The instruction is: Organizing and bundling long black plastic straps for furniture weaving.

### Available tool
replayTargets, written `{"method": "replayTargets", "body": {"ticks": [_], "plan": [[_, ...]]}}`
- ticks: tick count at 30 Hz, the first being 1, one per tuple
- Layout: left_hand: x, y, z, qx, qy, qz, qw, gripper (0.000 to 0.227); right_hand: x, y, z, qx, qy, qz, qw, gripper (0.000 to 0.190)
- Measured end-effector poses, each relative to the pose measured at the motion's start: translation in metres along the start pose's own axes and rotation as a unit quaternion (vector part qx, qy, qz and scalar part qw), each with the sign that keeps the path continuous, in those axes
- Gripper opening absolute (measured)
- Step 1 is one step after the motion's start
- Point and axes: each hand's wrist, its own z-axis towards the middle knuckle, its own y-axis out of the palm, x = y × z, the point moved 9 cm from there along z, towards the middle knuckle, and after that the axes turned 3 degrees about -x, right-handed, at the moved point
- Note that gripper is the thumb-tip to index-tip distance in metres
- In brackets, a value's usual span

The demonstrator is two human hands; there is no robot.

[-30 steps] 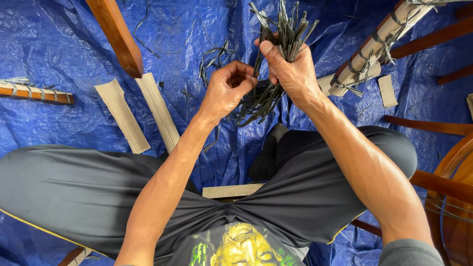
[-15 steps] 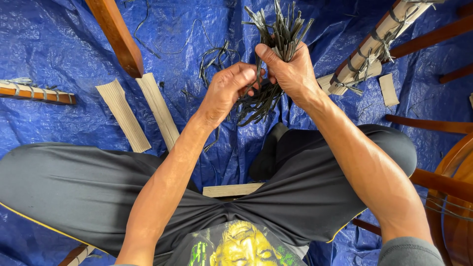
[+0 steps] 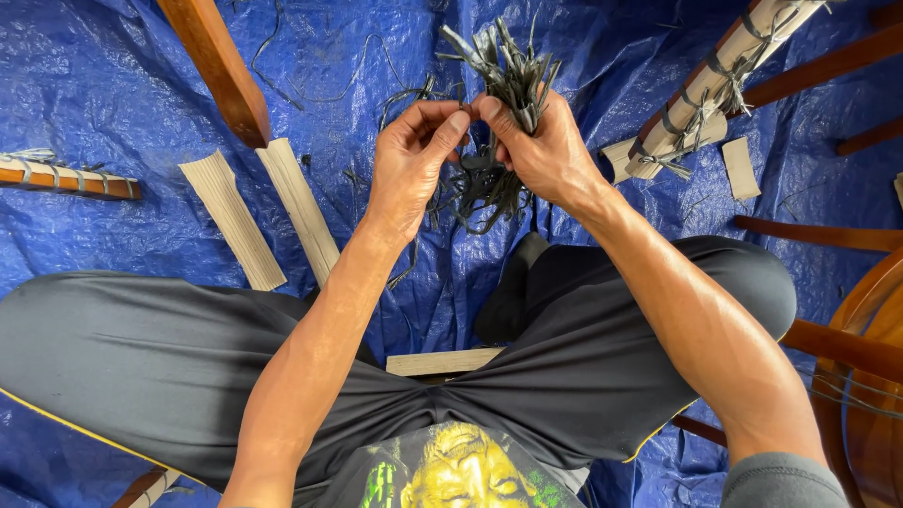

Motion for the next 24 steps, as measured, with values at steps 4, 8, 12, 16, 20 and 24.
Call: {"method": "replayTargets", "body": {"ticks": [4,8,12,16,20,24], "plan": [[0.005,0.005,-0.003,0.014,0.017,0.028,0.999,0.028,0.000,0.005,0.000,-0.009,0.012,-0.029,0.999,0.032],[0.007,0.008,-0.002,0.015,0.031,-0.013,0.999,0.027,0.000,0.008,0.000,-0.025,-0.007,0.014,1.000,0.035],[0.010,0.009,-0.001,0.037,0.017,-0.007,0.999,0.027,0.002,0.006,-0.001,-0.020,-0.002,0.031,0.999,0.035],[0.010,0.017,0.007,0.013,0.049,-0.018,0.999,0.021,0.006,0.000,-0.001,-0.007,0.012,0.051,0.999,0.035],[0.016,0.017,0.008,0.044,0.121,0.132,0.983,0.018,0.018,-0.005,-0.005,-0.008,0.030,0.093,0.995,0.037],[0.030,0.034,0.008,-0.007,0.167,0.212,0.963,0.021,0.018,-0.013,-0.009,0.004,-0.014,0.105,0.994,0.038]]}}
